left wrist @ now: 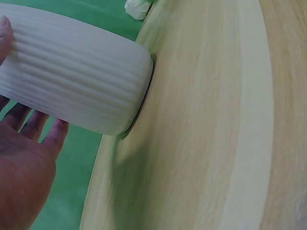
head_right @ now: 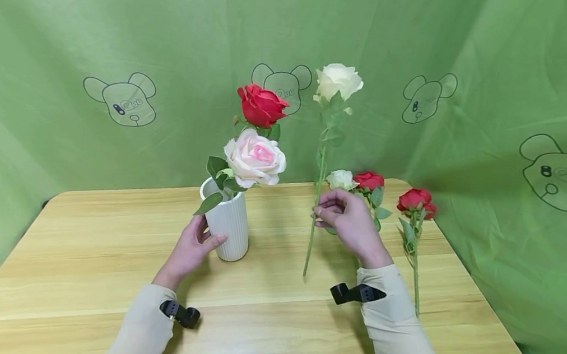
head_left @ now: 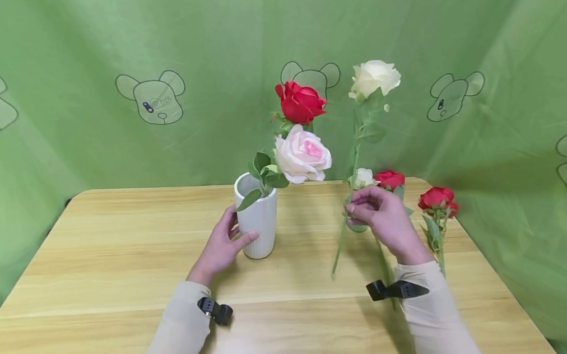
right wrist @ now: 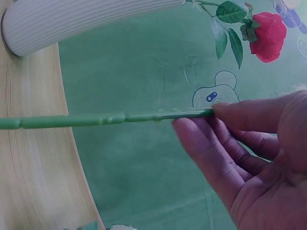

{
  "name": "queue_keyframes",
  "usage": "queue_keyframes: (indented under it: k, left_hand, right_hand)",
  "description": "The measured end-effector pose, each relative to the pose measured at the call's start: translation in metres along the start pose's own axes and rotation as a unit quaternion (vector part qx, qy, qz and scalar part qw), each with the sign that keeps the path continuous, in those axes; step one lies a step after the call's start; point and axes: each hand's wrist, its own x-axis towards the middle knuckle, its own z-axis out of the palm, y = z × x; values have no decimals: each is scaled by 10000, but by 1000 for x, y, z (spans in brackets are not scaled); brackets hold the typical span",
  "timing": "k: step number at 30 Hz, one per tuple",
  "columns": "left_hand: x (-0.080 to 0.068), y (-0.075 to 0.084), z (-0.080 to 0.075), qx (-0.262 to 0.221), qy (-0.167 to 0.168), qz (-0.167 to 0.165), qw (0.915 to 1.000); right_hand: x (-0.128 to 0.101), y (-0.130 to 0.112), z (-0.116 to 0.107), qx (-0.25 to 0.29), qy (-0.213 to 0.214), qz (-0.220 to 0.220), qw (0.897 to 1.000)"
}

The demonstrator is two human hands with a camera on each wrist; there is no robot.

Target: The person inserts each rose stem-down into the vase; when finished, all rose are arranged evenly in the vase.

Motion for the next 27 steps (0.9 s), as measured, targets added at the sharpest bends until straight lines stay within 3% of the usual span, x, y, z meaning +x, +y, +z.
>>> queue_keyframes:
  k: [13, 27]
  left_hand:
    - [0, -1, 0, -38, 3, 2, 10000]
    - [0, -2, 0, 40, -8, 1, 10000]
  right_hand:
    - [1, -3, 8, 598, 439, -717, 9947]
    - [7, -3, 22, 1084, 550, -963, 9879]
